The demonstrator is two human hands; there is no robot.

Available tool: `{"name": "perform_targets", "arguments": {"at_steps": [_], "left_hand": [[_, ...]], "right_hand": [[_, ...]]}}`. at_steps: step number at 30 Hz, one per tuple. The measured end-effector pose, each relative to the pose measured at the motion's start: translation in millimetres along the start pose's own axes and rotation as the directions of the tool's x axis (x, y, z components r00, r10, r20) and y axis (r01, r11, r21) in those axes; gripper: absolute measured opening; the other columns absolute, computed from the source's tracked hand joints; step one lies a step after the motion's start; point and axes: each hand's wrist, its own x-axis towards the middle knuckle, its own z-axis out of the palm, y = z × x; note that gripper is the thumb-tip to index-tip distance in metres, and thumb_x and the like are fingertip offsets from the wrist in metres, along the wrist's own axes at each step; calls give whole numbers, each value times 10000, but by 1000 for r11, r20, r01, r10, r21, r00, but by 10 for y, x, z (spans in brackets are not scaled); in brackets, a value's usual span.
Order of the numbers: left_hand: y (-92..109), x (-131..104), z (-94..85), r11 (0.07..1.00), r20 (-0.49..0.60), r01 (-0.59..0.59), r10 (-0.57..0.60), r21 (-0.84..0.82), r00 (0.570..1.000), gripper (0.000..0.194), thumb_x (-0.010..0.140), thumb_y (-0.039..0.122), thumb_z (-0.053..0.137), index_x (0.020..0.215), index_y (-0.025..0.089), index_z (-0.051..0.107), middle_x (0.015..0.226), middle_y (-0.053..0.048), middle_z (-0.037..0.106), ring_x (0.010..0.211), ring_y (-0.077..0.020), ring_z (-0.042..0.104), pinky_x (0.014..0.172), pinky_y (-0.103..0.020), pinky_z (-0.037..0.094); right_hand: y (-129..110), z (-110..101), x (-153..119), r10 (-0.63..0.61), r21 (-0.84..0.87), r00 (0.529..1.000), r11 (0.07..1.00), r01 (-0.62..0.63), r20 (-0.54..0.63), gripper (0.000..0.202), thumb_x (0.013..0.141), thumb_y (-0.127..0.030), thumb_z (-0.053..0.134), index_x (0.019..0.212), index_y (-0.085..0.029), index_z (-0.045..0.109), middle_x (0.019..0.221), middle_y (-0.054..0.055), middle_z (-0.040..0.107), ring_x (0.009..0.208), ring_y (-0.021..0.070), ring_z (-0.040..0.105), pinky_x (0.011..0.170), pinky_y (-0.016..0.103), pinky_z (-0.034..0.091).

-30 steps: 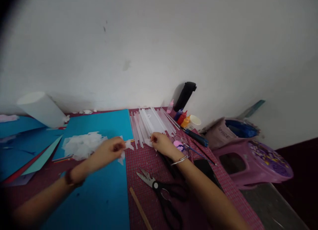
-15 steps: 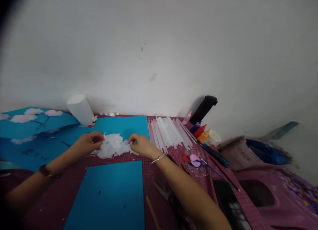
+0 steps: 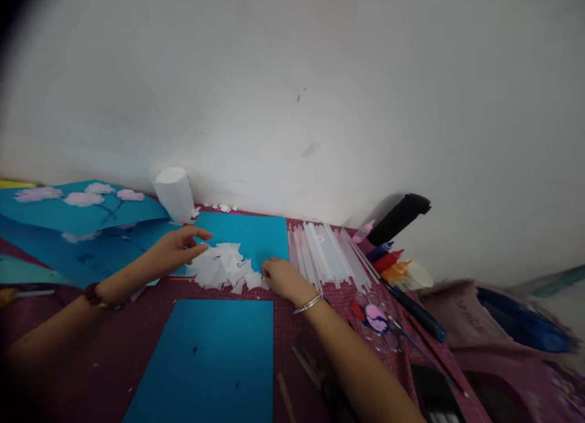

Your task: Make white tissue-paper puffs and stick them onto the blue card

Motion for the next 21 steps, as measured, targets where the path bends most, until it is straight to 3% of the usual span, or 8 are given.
{"name": "perform_targets", "arguments": {"at_steps": [4,7,12,15,18,21], "left_hand": [[-43,-54,-69,996,11,65,-65,-64,998,372,764,417,533,1010,149,612,726,-22,603,560,-137,553,542,-271,484],[-89,-101,-73,992,60,87,-82,-88,995,332,767,407,531,957,154,634,657,-1,579,564,-137,554,552,-268,490],[-123,-131,-10,993,88,27,-17,-119,996,285,771,386,516,885,162,651,758,-25,631,684,-150,582,604,-254,481],[-149,-131,17,997,78,2,4,-78,997,272,760,392,524,845,170,657,778,-34,655,719,-162,587,639,-257,473],[-194,-151,0,996,81,3,4,-89,997,277,752,420,543,845,184,655,806,-30,671,739,-174,591,653,-259,476],[-223,-181,-40,992,70,56,-49,-110,996,290,727,437,579,859,190,656,768,-18,665,703,-174,572,598,-242,460]], "right_hand": [[16,18,-51,0,99,999,995,5,-54,117,733,-59,520,691,-159,563,728,28,581,656,135,501,622,247,349],[-18,-21,-26,21,193,994,981,0,-109,97,735,-75,499,707,-160,538,668,0,559,609,118,491,563,226,342],[-238,-114,189,13,336,988,941,40,-155,126,806,-135,443,876,-159,546,751,-3,600,645,102,538,547,198,394],[-314,-216,238,-73,413,991,904,112,-109,321,806,-134,489,1123,-176,520,984,37,637,766,109,588,615,202,449],[-217,-363,73,-125,369,991,920,135,-52,443,794,-98,513,1227,-186,493,1159,82,596,851,129,598,713,247,474],[-25,-461,-278,-57,215,997,974,68,-55,320,808,-77,486,1101,-167,577,1065,73,622,811,133,589,746,269,461]]}}
